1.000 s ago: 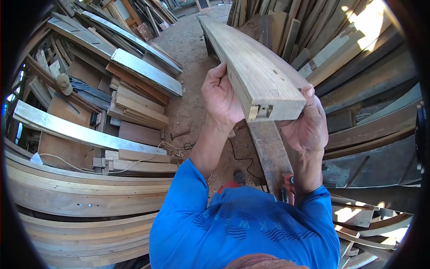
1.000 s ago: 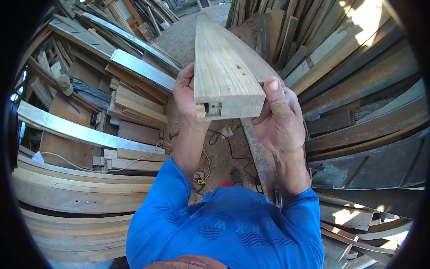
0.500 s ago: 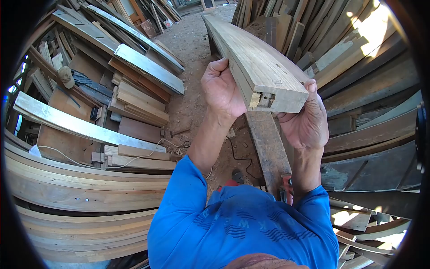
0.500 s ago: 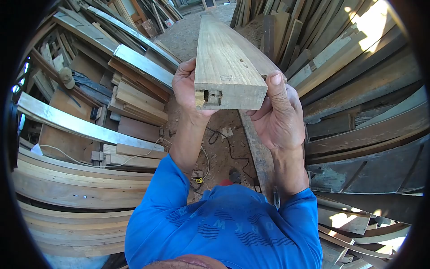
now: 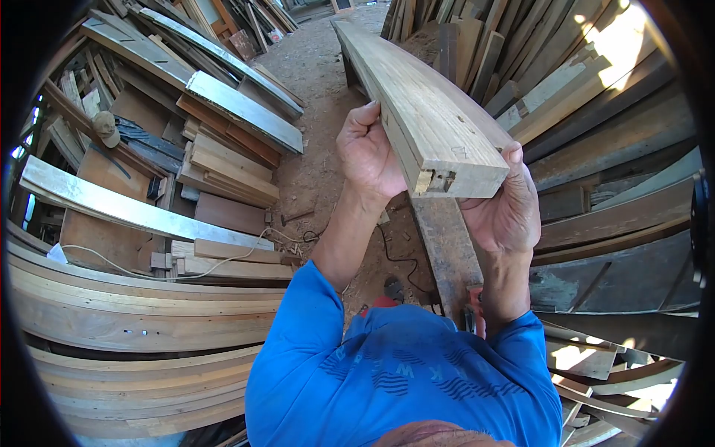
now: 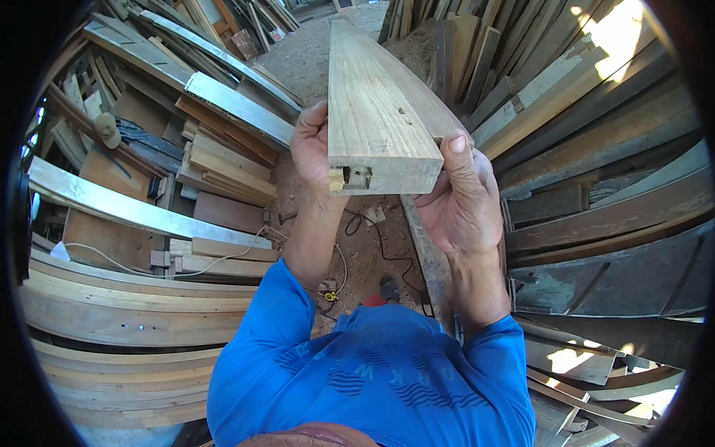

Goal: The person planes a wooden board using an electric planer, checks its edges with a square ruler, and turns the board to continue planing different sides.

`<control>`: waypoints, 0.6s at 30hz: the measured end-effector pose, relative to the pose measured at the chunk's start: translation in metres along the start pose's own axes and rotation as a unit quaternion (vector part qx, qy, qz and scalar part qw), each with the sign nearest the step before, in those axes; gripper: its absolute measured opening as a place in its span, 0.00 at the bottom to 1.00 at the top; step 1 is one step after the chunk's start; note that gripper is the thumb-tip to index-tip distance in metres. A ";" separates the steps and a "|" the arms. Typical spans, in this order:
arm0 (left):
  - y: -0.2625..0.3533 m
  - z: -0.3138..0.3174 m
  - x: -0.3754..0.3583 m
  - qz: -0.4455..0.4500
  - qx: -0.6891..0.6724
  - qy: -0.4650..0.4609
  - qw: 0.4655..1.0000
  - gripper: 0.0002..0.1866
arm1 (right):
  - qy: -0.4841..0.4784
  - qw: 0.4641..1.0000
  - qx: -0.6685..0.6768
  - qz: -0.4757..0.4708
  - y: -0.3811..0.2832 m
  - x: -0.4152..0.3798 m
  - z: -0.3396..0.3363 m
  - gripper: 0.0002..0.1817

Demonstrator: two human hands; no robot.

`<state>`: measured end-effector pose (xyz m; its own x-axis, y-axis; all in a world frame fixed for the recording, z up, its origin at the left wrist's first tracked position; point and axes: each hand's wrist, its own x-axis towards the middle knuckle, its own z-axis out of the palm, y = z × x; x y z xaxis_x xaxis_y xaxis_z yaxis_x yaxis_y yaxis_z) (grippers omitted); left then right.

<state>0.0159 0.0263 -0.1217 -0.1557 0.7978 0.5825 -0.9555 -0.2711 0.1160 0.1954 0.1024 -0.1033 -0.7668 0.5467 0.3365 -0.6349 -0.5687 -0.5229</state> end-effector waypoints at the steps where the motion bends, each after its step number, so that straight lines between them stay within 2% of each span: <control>1: 0.001 -0.012 -0.006 0.026 0.033 0.012 0.999 0.30 | -0.001 1.000 -0.001 0.000 0.000 -0.001 -0.001 0.34; 3: -0.004 -0.036 -0.014 0.074 0.100 0.037 0.992 0.34 | -0.005 1.000 -0.021 0.007 0.003 -0.005 -0.005 0.34; 7: -0.033 -0.065 -0.016 0.024 0.137 0.052 0.989 0.73 | -0.022 0.998 -0.032 0.046 0.021 -0.021 -0.017 0.41; 10: -0.035 -0.066 -0.028 0.006 -0.034 -0.004 0.999 0.72 | 0.010 0.995 0.006 0.097 0.033 -0.039 -0.017 0.44; 11: -0.029 -0.059 -0.032 -0.005 -0.015 0.013 1.000 0.70 | -0.093 0.979 -0.012 0.183 0.025 -0.040 -0.040 0.45; 12: -0.025 -0.055 -0.036 -0.016 0.045 0.082 0.996 0.69 | -0.111 0.969 -0.150 0.162 0.015 -0.039 -0.049 0.43; 14: -0.019 -0.046 -0.043 -0.033 0.167 0.216 0.961 0.67 | -0.151 0.891 -0.414 0.114 0.003 -0.035 -0.056 0.38; 15: -0.024 -0.044 -0.043 -0.002 0.255 0.224 0.941 0.64 | -0.088 0.883 -0.461 0.018 0.005 -0.037 -0.038 0.45; 18: -0.024 -0.040 -0.040 0.016 0.147 0.218 0.965 0.40 | -0.076 0.880 -0.468 -0.018 0.007 -0.034 -0.034 0.54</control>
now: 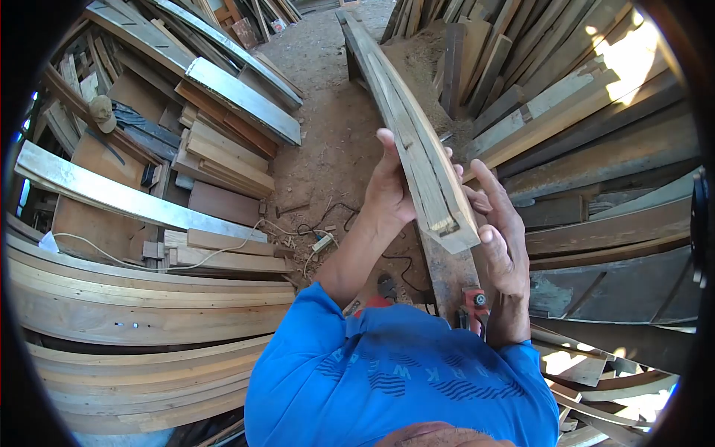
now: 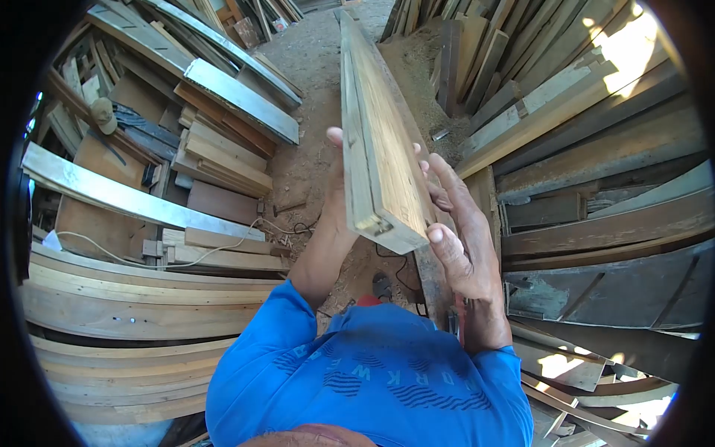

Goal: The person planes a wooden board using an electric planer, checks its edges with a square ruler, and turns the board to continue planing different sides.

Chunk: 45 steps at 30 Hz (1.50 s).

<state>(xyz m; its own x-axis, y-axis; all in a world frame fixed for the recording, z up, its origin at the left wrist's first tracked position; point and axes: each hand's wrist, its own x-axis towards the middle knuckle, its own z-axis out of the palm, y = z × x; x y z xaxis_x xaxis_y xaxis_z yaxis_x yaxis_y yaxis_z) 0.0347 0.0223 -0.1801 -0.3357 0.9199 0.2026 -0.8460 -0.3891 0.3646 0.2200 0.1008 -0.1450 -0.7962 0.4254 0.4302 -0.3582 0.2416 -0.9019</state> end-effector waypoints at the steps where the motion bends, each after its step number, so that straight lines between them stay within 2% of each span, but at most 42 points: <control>1: 0.006 0.005 0.001 -0.005 0.003 -0.008 1.000 0.38 | 0.013 1.000 0.002 0.021 -0.002 0.002 0.004 0.62; 3: 0.015 0.016 0.001 -0.008 0.019 0.006 1.000 0.36 | 0.002 0.997 -0.072 -0.024 -0.012 0.001 0.009 0.63; 4: 0.020 0.018 0.003 -0.006 0.029 0.011 1.000 0.35 | -0.001 0.993 -0.119 -0.021 -0.017 0.003 0.013 0.64; 5: 0.023 0.003 0.010 -0.032 0.013 -0.025 0.999 0.33 | -0.004 0.986 -0.166 -0.019 -0.023 0.005 0.016 0.64; 6: 0.023 0.007 0.010 -0.015 0.036 -0.012 0.999 0.34 | -0.007 0.977 -0.212 -0.017 -0.028 0.006 0.019 0.65; 8: 0.020 0.019 0.010 0.016 0.082 0.014 0.996 0.38 | -0.030 0.888 -0.458 -0.010 -0.049 0.011 0.018 0.63; 9: 0.017 0.018 0.013 0.036 0.113 0.014 0.993 0.44 | 0.020 0.850 -0.523 -0.049 -0.053 0.008 0.024 0.53; 10: 0.016 0.021 0.013 0.045 0.116 -0.014 0.992 0.41 | 0.057 0.932 -0.355 -0.052 -0.049 0.012 0.032 0.50; 11: 0.013 0.019 0.014 0.045 0.151 0.015 0.987 0.43 | 0.093 0.979 -0.174 -0.049 -0.038 0.015 0.042 0.47; 12: 0.010 0.015 0.015 0.043 0.184 0.045 0.981 0.45 | 0.127 0.991 0.014 -0.043 -0.026 0.017 0.048 0.44; 13: 0.009 0.013 0.015 0.046 0.189 0.037 0.980 0.46 | 0.152 0.985 -0.020 -0.082 -0.013 0.020 0.044 0.42; 17: 0.017 0.019 0.027 0.044 0.198 -0.027 0.979 0.49 | 0.182 0.967 -0.039 -0.173 -0.021 0.039 0.049 0.43; 22: 0.037 0.050 0.038 0.069 0.223 -0.055 0.971 0.49 | 0.192 0.964 0.070 -0.170 -0.051 0.065 0.060 0.42; 26: 0.043 0.051 0.044 0.081 0.223 -0.072 0.969 0.38 | 0.177 0.965 0.061 -0.183 -0.058 0.074 0.057 0.41; 32: 0.044 0.056 0.041 0.081 0.210 -0.069 0.972 0.32 | 0.156 0.968 0.061 -0.188 -0.065 0.076 0.060 0.40; 35: 0.051 0.057 0.039 0.051 0.187 -0.084 0.977 0.59 | 0.142 0.971 0.056 -0.186 -0.067 0.076 0.059 0.40; 41: 0.053 0.056 0.037 0.043 0.188 -0.075 0.978 0.58 | 0.136 0.969 0.043 -0.200 -0.066 0.076 0.060 0.40; 44: 0.051 0.058 0.031 0.043 0.216 -0.087 0.971 0.53 | 0.123 0.970 0.006 -0.208 -0.062 0.075 0.057 0.41; 45: 0.048 0.057 0.028 0.034 0.174 -0.083 0.981 0.44 | 0.110 0.971 -0.014 -0.212 -0.059 0.072 0.055 0.41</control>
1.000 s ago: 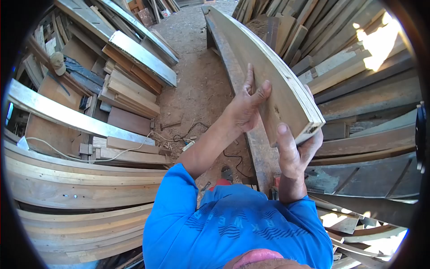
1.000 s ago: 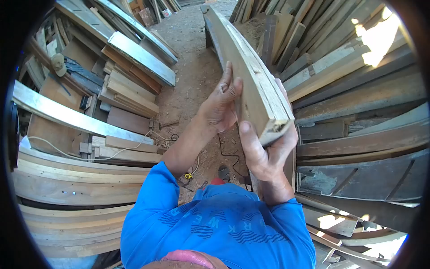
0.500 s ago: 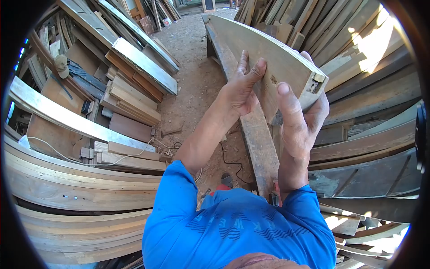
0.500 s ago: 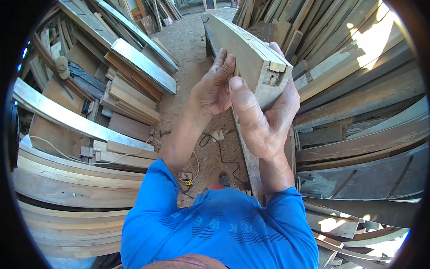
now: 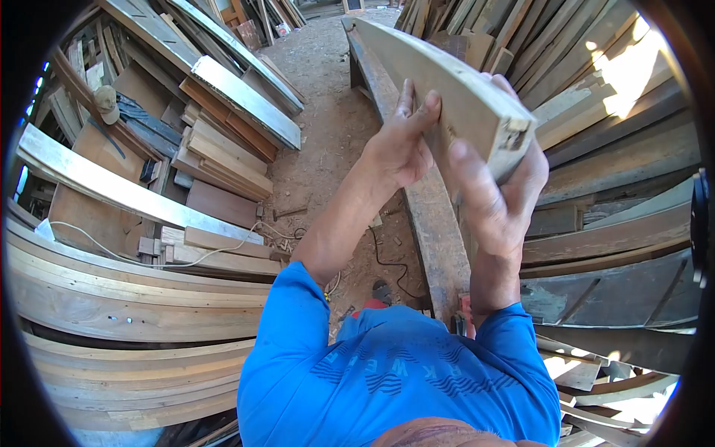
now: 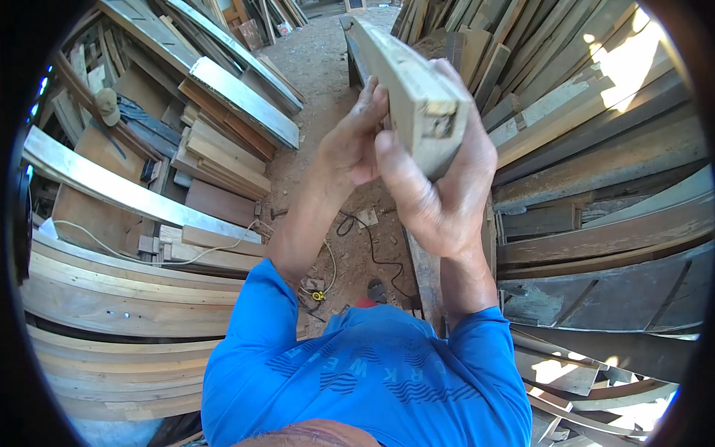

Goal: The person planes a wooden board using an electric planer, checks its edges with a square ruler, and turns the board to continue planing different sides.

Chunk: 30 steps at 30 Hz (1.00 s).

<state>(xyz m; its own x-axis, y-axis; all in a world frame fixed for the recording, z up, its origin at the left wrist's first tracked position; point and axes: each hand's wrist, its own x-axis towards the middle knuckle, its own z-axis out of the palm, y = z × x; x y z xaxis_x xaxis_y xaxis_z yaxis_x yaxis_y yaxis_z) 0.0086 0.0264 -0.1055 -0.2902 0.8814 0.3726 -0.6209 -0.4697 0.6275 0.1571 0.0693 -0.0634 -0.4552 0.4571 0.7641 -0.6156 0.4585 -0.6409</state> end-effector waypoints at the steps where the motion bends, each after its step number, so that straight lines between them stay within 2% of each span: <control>1: -0.005 -0.003 -0.005 -0.007 -0.043 0.004 0.999 0.35 | -0.016 1.000 -0.016 -0.007 0.002 -0.004 -0.004 0.42; 2: -0.010 -0.008 -0.009 -0.015 -0.085 0.007 0.996 0.29 | -0.064 0.996 -0.062 -0.023 0.005 -0.010 -0.009 0.43; 3: -0.012 -0.026 -0.016 -0.060 -0.143 0.006 0.988 0.32 | -0.111 0.987 -0.106 -0.043 0.008 -0.017 -0.015 0.44; 5: -0.009 -0.016 -0.039 -0.059 -0.080 0.066 0.993 0.38 | -0.239 0.956 -0.170 -0.019 0.009 -0.043 -0.030 0.52; 7: -0.015 -0.033 -0.056 -0.093 -0.058 0.151 0.982 0.39 | -0.357 0.913 -0.194 -0.010 0.020 -0.079 -0.036 0.60; 8: -0.023 -0.032 -0.067 -0.118 -0.010 0.264 0.957 0.34 | -0.356 0.918 -0.172 -0.016 0.034 -0.105 -0.035 0.60; 10: -0.057 -0.066 -0.095 -0.165 0.090 0.324 0.927 0.30 | -0.361 0.919 -0.160 -0.002 0.066 -0.155 -0.031 0.60; 12: -0.088 -0.111 -0.127 -0.189 0.084 0.297 0.932 0.30 | -0.378 0.907 -0.176 0.054 0.083 -0.200 -0.031 0.57; 13: -0.105 -0.132 -0.141 -0.203 0.080 0.280 0.935 0.30 | -0.420 0.879 -0.211 0.086 0.085 -0.208 -0.033 0.56; 15: -0.147 -0.164 -0.167 -0.170 0.082 0.281 0.941 0.29 | -0.500 0.807 -0.274 0.152 0.088 -0.222 -0.037 0.54; 16: -0.166 -0.174 -0.180 -0.154 0.083 0.283 0.943 0.29 | -0.498 0.809 -0.262 0.169 0.096 -0.230 -0.050 0.48; 19: -0.210 -0.186 -0.213 -0.190 0.163 0.382 0.890 0.27 | -0.398 0.814 -0.251 0.341 0.119 -0.262 -0.100 0.42; 21: -0.250 -0.198 -0.236 -0.245 0.273 0.451 0.814 0.31 | -0.309 0.801 -0.363 0.363 0.140 -0.307 -0.152 0.37; 22: -0.268 -0.202 -0.244 -0.273 0.341 0.475 0.764 0.33 | -0.289 0.774 -0.413 0.382 0.147 -0.332 -0.180 0.37; 24: -0.325 -0.239 -0.283 -0.273 0.410 0.458 0.740 0.41 | -0.263 0.698 -0.492 0.449 0.140 -0.377 -0.223 0.38; 25: -0.354 -0.252 -0.298 -0.230 0.447 0.455 0.735 0.44 | -0.260 0.646 -0.517 0.499 0.132 -0.396 -0.237 0.38; 27: -0.397 -0.271 -0.315 -0.147 0.515 0.448 0.716 0.51 | -0.250 0.617 -0.454 0.593 0.116 -0.422 -0.253 0.39; 30: -0.364 -0.227 -0.272 -0.300 0.404 0.492 0.710 0.51 | -0.115 0.654 -0.387 0.639 0.109 -0.455 -0.252 0.38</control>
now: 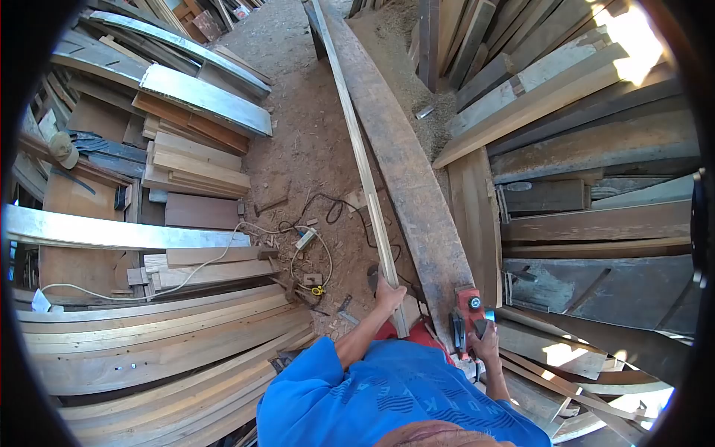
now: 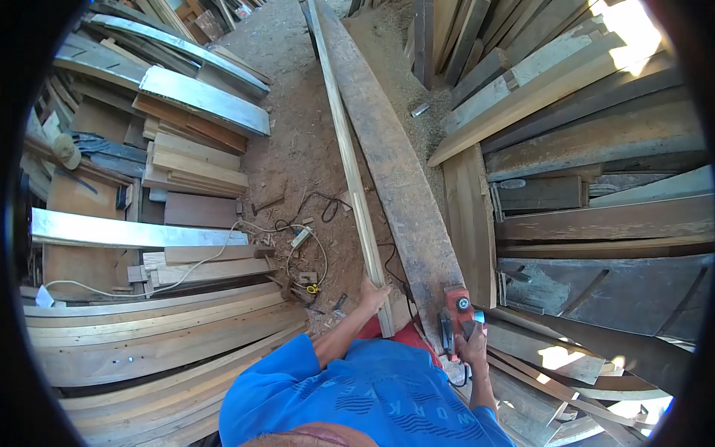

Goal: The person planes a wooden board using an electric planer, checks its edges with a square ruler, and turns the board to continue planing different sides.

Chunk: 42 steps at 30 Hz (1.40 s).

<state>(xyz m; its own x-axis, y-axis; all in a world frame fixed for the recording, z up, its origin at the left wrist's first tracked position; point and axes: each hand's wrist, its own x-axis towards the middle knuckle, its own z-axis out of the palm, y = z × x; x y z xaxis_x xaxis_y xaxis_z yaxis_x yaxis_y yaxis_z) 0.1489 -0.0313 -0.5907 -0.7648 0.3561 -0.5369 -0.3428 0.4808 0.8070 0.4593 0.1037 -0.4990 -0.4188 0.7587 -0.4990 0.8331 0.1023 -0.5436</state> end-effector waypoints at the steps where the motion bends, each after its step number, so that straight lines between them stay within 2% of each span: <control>1: 0.012 0.000 -0.006 -0.052 0.003 -0.015 0.999 0.51 | 0.006 1.000 0.019 0.001 0.009 0.000 0.004 0.37; 2: 0.017 0.004 -0.005 -0.086 0.013 -0.023 0.996 0.53 | 0.014 0.999 0.040 0.001 0.017 0.005 0.007 0.36; 3: 0.018 0.011 0.001 -0.065 0.013 -0.016 0.998 0.53 | 0.028 0.998 0.063 -0.001 0.021 0.012 0.010 0.34; 4: 0.017 0.018 0.009 -0.044 0.014 -0.010 0.999 0.54 | 0.095 0.992 0.077 -0.039 0.027 0.012 0.019 0.24; 6: 0.004 0.037 0.026 0.095 -0.011 0.039 0.995 0.54 | -0.040 0.975 0.213 0.057 0.041 0.008 0.017 0.19; 7: 0.011 0.041 0.030 0.081 -0.032 0.020 0.996 0.53 | -0.108 0.948 0.278 0.106 0.038 0.004 0.015 0.17; 8: 0.020 0.044 0.040 0.065 -0.051 0.000 0.997 0.52 | -0.060 0.963 0.247 0.094 0.034 0.003 0.016 0.11; 11: 0.063 0.066 0.066 0.060 -0.063 0.007 0.996 0.48 | -0.046 0.969 0.235 0.054 0.032 0.014 0.016 0.10; 12: 0.063 0.074 0.087 0.064 -0.054 -0.010 0.996 0.48 | -0.035 0.956 0.288 -0.033 0.027 0.020 0.013 0.08; 13: 0.061 0.081 0.104 0.069 -0.054 -0.023 0.996 0.47 | 0.017 0.963 0.251 -0.094 0.009 0.025 0.008 0.09; 15: 0.059 0.092 0.131 0.080 -0.068 -0.041 0.994 0.46 | 0.015 0.984 0.174 -0.046 -0.052 0.019 -0.020 0.09; 16: 0.071 0.090 0.132 0.030 -0.080 -0.068 0.994 0.45 | -0.006 0.982 0.187 -0.031 -0.063 0.021 -0.027 0.11; 18: 0.083 0.080 0.123 0.023 -0.113 -0.110 0.987 0.42 | -0.047 0.976 0.212 0.001 -0.086 0.024 -0.040 0.14; 19: 0.080 0.076 0.120 0.066 -0.133 -0.125 0.981 0.40 | -0.064 0.957 0.279 0.049 -0.111 0.021 -0.049 0.12; 20: 0.079 0.069 0.116 0.111 -0.152 -0.138 0.972 0.38 | -0.049 0.957 0.285 0.006 -0.116 0.027 -0.047 0.13; 21: 0.075 0.059 0.106 0.095 -0.145 -0.162 0.972 0.35 | -0.035 0.956 0.290 -0.039 -0.121 0.033 -0.046 0.14; 23: 0.058 0.033 0.072 0.066 -0.132 -0.206 0.967 0.29 | -0.043 0.907 0.405 -0.107 -0.160 0.040 -0.049 0.19; 24: 0.019 0.014 0.070 0.022 -0.083 -0.308 0.948 0.27 | -0.073 0.906 0.399 -0.122 -0.163 0.049 -0.046 0.23; 25: -0.020 -0.003 0.067 -0.023 -0.034 -0.405 0.913 0.25 | -0.088 0.907 0.393 -0.123 -0.167 0.057 -0.041 0.23; 27: -0.030 -0.010 0.014 0.155 0.184 -0.450 0.860 0.19 | -0.117 0.910 0.377 -0.126 -0.175 0.068 -0.031 0.24; 29: -0.046 0.009 -0.037 0.223 0.151 -0.445 0.854 0.19 | -0.149 0.903 0.383 -0.122 -0.186 0.069 -0.025 0.23; 31: -0.023 0.025 -0.069 0.244 0.213 -0.494 0.807 0.20 | -0.178 0.907 0.372 -0.087 -0.194 0.063 -0.024 0.22; 32: -0.035 0.036 -0.070 0.272 0.237 -0.538 0.762 0.18 | -0.156 0.920 0.329 -0.145 -0.184 0.063 -0.015 0.22; 34: -0.059 0.048 -0.069 0.322 0.280 -0.616 0.662 0.14 | -0.161 0.930 0.296 -0.143 -0.171 0.057 -0.003 0.26; 38: -0.051 0.034 -0.053 0.301 0.342 -0.594 0.662 0.10 | -0.144 0.946 0.247 -0.153 -0.172 0.067 0.010 0.29; 41: -0.051 0.007 -0.038 0.251 0.365 -0.496 0.747 0.10 | -0.102 0.951 0.217 -0.195 -0.219 0.102 0.010 0.25; 42: -0.047 -0.001 -0.028 0.238 0.370 -0.468 0.766 0.10 | -0.116 0.950 0.229 -0.178 -0.247 0.113 0.004 0.23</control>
<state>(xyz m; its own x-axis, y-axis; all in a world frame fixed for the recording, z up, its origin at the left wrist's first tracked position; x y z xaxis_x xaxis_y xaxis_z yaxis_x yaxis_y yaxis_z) 0.1863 -0.0645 -0.6131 0.1390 0.8846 -0.4452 0.5225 0.3164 0.7918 0.2048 0.1618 -0.4234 -0.7579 0.5601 -0.3343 0.4003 -0.0053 -0.9164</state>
